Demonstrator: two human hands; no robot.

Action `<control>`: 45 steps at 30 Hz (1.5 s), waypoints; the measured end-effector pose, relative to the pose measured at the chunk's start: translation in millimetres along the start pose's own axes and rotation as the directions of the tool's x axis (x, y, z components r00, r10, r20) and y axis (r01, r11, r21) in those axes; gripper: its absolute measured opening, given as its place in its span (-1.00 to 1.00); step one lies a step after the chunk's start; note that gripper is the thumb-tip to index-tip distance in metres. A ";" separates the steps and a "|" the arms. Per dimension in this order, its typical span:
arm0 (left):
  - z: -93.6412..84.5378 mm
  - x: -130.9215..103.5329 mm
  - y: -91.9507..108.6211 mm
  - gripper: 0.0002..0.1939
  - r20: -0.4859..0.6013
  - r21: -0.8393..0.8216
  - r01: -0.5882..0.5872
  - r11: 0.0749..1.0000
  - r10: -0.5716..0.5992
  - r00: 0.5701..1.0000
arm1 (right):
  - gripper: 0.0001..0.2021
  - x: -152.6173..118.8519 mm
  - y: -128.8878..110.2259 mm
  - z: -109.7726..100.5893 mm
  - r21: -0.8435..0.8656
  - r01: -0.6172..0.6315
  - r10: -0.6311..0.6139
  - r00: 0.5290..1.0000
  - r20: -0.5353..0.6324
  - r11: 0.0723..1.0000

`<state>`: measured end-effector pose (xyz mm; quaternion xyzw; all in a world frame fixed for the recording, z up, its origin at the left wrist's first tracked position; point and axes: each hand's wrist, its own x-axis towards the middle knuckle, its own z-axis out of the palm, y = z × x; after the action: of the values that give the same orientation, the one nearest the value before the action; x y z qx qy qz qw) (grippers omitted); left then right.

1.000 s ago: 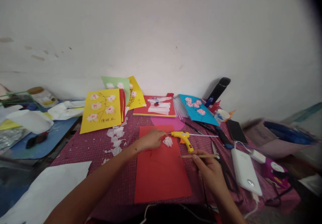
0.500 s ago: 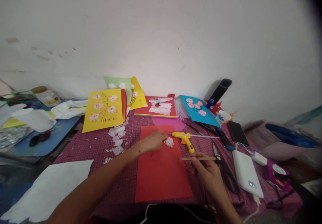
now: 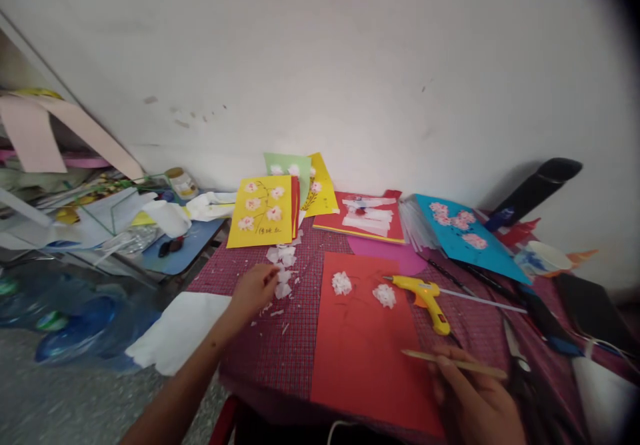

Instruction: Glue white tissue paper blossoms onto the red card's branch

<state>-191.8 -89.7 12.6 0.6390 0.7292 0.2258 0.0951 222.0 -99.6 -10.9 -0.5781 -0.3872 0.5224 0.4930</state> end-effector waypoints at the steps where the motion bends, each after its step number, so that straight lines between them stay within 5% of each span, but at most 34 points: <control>1: -5.3 7.5 -15.3 -0.78 0.000 0.058 0.034 0.998 -0.034 0.999 | -0.57 -0.1 -0.2 1.3 -0.015 -0.002 0.002 1.000 0.005 1.000; 4: -13.3 25.2 -35.9 -0.79 0.020 0.110 0.040 0.993 -0.042 0.999 | -0.56 0.9 -1.6 5.6 -0.054 -0.010 0.012 0.999 0.036 0.998; 12: -6.0 36.8 -27.3 -0.86 0.112 0.183 -0.021 0.983 0.000 0.994 | -0.56 2.4 7.2 6.9 0.023 -0.065 0.064 0.998 0.024 0.998; 21: -0.2 48.2 -21.3 -0.76 0.140 0.180 -0.070 0.981 0.045 0.989 | -0.58 5.1 22.4 -1.1 -0.100 -0.014 0.021 0.997 0.068 0.995; 27: 4.7 56.9 -17.3 -0.83 0.159 0.078 -0.043 0.996 0.030 0.987 | -0.59 4.6 22.2 -1.1 -0.125 0.040 -0.029 0.996 0.085 0.991; 32: -1.2 58.3 -17.4 -0.92 0.067 -0.151 0.047 0.988 -0.037 0.997 | -0.58 2.6 16.4 2.5 -0.126 0.053 -0.046 0.997 0.061 0.991; 36: -5.0 47.7 -9.0 -0.87 0.075 -0.418 0.164 0.893 -0.146 0.986 | -0.58 3.0 15.2 1.1 -0.093 0.029 -0.025 0.998 0.051 0.995; 41: 1.8 22.3 25.5 -0.75 0.187 -0.670 0.265 0.694 -0.187 0.964 | -0.59 -2.3 8.1 2.6 -0.093 0.112 -0.103 0.990 0.098 0.989; 45: 18.5 -0.1 58.5 -0.74 0.344 -0.816 0.384 0.432 -0.172 0.923 | -0.65 -18.2 -8.8 19.0 -0.127 0.249 -0.225 0.958 0.176 0.960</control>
<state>-131.9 -81.2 22.6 0.3915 0.5937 0.4760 0.5173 201.1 -112.1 2.4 -0.5186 -0.5297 0.4741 0.4751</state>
